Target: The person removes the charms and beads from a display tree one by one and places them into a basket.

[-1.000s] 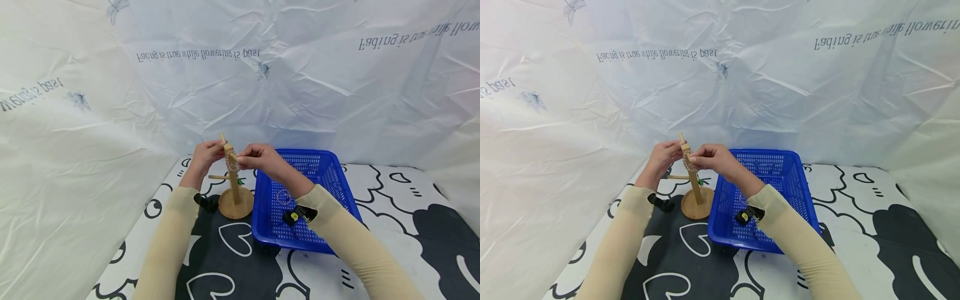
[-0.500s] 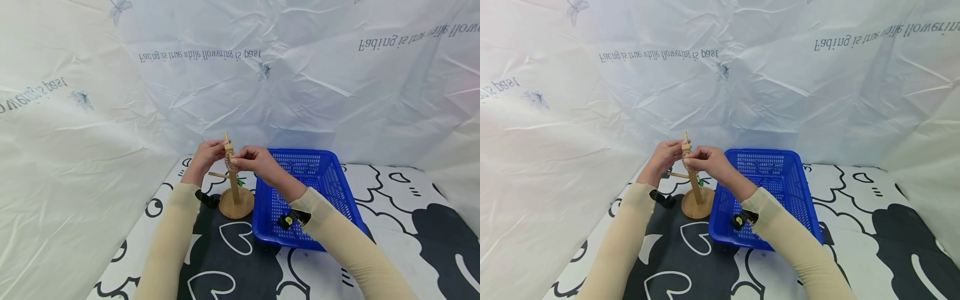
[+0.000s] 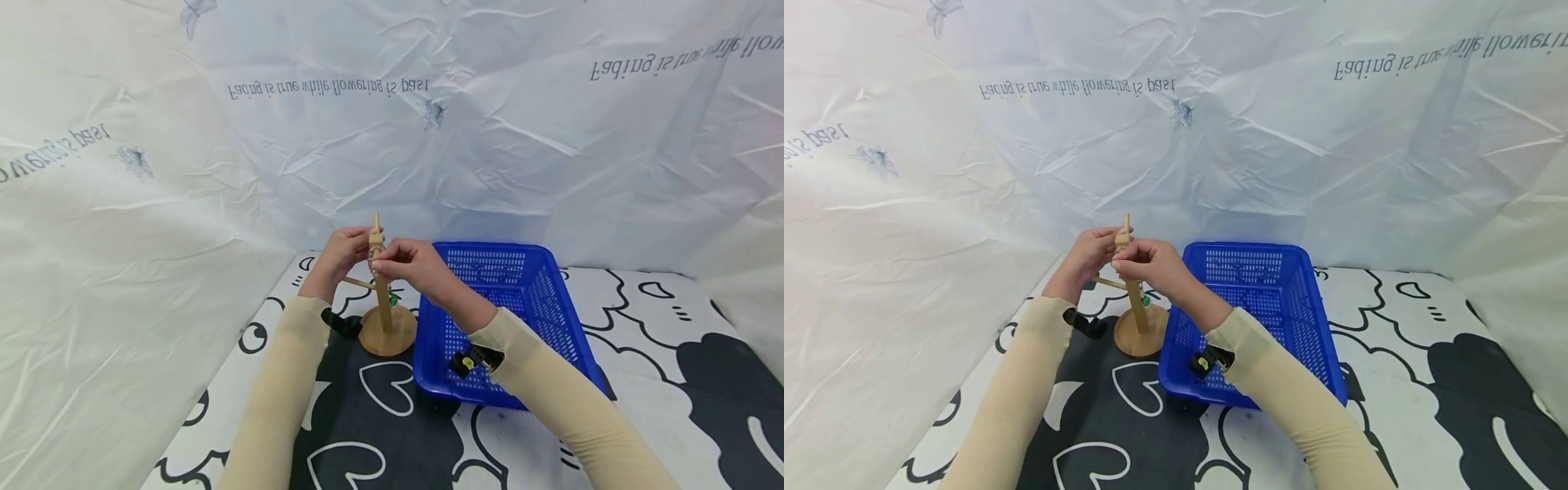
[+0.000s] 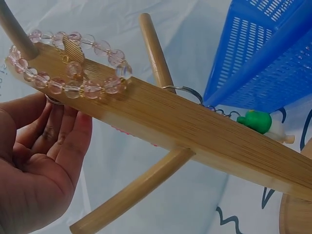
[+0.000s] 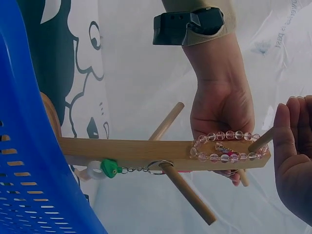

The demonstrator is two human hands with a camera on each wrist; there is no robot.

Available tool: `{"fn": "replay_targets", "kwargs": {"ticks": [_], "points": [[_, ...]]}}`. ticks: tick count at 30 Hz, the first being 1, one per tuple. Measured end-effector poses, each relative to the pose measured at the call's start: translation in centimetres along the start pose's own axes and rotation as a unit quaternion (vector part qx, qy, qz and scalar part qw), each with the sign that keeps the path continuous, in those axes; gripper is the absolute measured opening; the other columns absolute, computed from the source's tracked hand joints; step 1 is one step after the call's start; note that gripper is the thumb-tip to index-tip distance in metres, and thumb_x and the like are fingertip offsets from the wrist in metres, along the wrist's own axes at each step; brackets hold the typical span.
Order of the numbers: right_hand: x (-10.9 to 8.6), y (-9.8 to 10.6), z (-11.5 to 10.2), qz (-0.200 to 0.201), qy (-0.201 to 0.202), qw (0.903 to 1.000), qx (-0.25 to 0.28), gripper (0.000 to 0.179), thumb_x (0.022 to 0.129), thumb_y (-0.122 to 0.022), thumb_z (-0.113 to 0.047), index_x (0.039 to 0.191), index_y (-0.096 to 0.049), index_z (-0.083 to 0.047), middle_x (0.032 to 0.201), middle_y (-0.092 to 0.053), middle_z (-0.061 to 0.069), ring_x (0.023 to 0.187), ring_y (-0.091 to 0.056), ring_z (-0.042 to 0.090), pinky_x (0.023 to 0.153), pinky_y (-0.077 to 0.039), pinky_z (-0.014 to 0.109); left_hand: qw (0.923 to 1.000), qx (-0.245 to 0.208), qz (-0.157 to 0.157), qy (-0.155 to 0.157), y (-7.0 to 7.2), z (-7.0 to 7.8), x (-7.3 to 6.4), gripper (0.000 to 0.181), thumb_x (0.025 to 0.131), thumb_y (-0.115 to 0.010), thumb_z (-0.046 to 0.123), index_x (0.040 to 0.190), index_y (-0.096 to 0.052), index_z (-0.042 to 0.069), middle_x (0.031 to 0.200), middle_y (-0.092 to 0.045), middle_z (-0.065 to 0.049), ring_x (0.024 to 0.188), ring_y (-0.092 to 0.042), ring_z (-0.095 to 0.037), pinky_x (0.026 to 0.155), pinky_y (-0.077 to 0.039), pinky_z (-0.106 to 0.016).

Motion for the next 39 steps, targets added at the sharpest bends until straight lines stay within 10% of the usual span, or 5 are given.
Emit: {"fn": "replay_targets", "kwargs": {"ticks": [7,15,25,33,39], "points": [[0.0,-0.2,-0.4,-0.003,0.005,1.0000,0.004,0.009,0.100,-0.063,-0.004,0.100,-0.070,0.001,0.088,-0.071,-0.007,0.101,-0.068,0.044,0.100,-0.056,0.064,0.9999,-0.012,0.001,0.010,0.1,0.4,-0.3,0.046,0.106,-0.056,0.018,0.143,-0.052,-0.010,0.082,-0.073,0.014,0.079,-0.070,0.000,0.074,-0.059,-0.014],[0.0,0.0,-0.4,0.007,0.003,1.0000,-0.004,0.009,0.100,-0.064,-0.005,0.100,-0.069,0.002,0.092,-0.073,-0.002,0.097,-0.070,0.037,0.099,-0.058,0.061,0.9998,0.005,0.017,0.014,0.4,0.5,-0.6,0.044,0.105,-0.058,0.018,0.144,-0.055,-0.004,0.085,-0.072,0.013,0.083,-0.070,-0.001,0.077,-0.059,-0.015],[-0.3,-0.2,-0.5,0.012,0.006,0.9999,-0.004,0.009,0.100,-0.063,-0.005,0.099,-0.069,0.002,0.096,-0.074,0.010,0.102,-0.067,0.048,0.098,-0.057,0.063,0.9985,0.042,0.035,0.008,1.2,0.2,-1.2,0.045,0.105,-0.060,0.024,0.145,-0.056,0.004,0.145,-0.059,-0.024,0.096,-0.068,-0.004,0.112,-0.054,-0.035],[-0.5,-0.2,-0.1,0.025,0.006,0.9997,-0.003,0.011,0.100,-0.063,-0.004,0.102,-0.069,0.006,0.103,-0.074,0.021,0.105,-0.063,0.055,0.098,-0.056,0.065,0.9930,-0.060,0.078,-0.065,3.3,0.8,-2.5,0.044,0.104,-0.059,0.011,0.142,-0.052,-0.010,0.089,-0.073,0.015,0.091,-0.071,0.001,0.088,-0.059,-0.014],[-0.6,-0.1,0.0,0.033,0.006,0.9994,-0.012,0.013,0.100,-0.064,-0.005,0.103,-0.069,0.006,0.103,-0.074,0.020,0.102,-0.065,0.051,0.097,-0.058,0.062,0.9844,-0.099,0.100,-0.106,4.7,-0.1,-4.0,0.043,0.104,-0.057,0.008,0.142,-0.050,-0.010,0.097,-0.072,0.014,0.101,-0.069,0.000,0.095,-0.056,-0.014]]}}
Point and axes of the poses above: each hand's wrist, its own x-axis towards the middle knuckle, its own y-axis out of the back of the hand, z = x × y, the point moved 10 cm from there along x, towards the middle knuckle
